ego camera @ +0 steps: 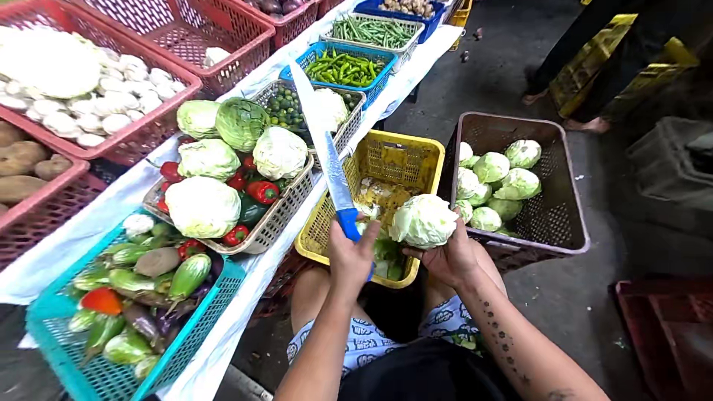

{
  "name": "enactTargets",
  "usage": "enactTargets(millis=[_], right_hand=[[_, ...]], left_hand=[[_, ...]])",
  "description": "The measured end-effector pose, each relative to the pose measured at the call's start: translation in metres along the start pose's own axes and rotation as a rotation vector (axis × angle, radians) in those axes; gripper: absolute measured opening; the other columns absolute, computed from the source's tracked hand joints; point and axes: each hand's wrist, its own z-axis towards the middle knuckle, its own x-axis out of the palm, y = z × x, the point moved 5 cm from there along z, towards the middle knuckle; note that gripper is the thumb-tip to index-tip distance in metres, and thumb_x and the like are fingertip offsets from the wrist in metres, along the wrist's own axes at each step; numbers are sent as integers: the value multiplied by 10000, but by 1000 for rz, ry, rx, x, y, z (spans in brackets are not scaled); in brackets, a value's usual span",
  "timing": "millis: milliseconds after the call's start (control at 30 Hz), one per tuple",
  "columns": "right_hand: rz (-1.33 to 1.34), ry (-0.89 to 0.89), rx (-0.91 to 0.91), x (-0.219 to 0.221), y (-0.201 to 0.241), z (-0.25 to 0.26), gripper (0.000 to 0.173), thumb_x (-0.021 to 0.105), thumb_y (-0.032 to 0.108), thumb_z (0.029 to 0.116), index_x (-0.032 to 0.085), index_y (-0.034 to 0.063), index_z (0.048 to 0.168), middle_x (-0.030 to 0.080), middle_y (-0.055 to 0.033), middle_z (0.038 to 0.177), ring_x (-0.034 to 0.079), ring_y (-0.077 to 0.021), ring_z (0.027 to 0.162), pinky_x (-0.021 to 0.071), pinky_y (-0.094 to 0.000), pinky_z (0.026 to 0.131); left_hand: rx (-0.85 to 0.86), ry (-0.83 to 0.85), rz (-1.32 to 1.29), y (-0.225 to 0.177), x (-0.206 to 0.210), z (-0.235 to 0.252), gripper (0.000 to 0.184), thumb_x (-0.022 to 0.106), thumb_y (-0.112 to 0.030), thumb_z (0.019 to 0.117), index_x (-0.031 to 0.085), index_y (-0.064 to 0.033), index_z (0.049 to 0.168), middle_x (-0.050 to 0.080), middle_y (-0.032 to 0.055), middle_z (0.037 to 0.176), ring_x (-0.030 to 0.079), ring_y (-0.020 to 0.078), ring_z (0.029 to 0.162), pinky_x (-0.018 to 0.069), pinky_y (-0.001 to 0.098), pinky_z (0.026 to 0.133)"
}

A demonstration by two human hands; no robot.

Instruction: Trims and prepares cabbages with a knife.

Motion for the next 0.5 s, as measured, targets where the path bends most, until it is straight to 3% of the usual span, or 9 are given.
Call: enactTargets(millis=[67,167,233,267,333,400,467,500], right_hand=[[-8,-17,23,0,-10,2,830,95,734,1002,414,122,1463,616,-221,1288,673,-370,1075,599,-546,826],[-26,93,129,6,-18,-1,898,44,771,970,419,125,1469,621,-219,1322,687,-347,1058,605,-490,804],[-23,174,220,4,-17,0,896,36,764,972,490,98,1362,685,-207,1157,722,-306,928,623,-420,725],[12,200,280,0,-20,0,868,56,750,982,566,94,1233,714,-178,1037,722,-259,827,613,-369,668],[147,247,372,-7,-25,0,774,162,689,1009,646,86,988,705,-122,837,672,-181,662,569,-299,580],[217,401,375,-5,-24,1,671,338,677,985,685,105,920,672,-47,753,632,-117,631,533,-260,584],[272,665,346,0,-20,4,433,599,547,936,727,137,991,627,49,697,584,-48,609,491,-217,584],[292,804,314,1,-18,6,392,648,492,928,720,147,1098,619,79,689,574,-24,603,482,-199,582]], left_hand=[[-17,92,-137,-12,14,-12,623,861,-241,837,486,-32,1288,711,77,960,634,156,540,590,320,488],[-106,194,-92,-18,18,-7,491,830,-125,865,543,-50,1256,709,51,877,613,135,513,563,283,479],[-78,207,-4,-30,8,3,429,779,-135,917,543,-54,1267,708,39,894,627,130,549,573,292,512],[-27,192,50,-37,1,8,416,759,-154,937,538,-59,1275,710,38,911,644,138,581,585,312,532],[37,161,84,-50,-13,19,427,741,-168,955,517,-89,1311,718,40,928,640,158,583,561,317,494],[38,132,50,-60,-21,30,431,748,-138,948,508,-112,1305,722,45,922,613,161,519,520,291,412],[47,91,68,-56,-25,41,396,742,-116,945,520,-92,1273,710,48,927,611,155,524,531,300,436],[56,58,116,-48,-27,46,386,740,-126,945,529,-79,1265,707,49,926,629,161,554,555,323,473]])
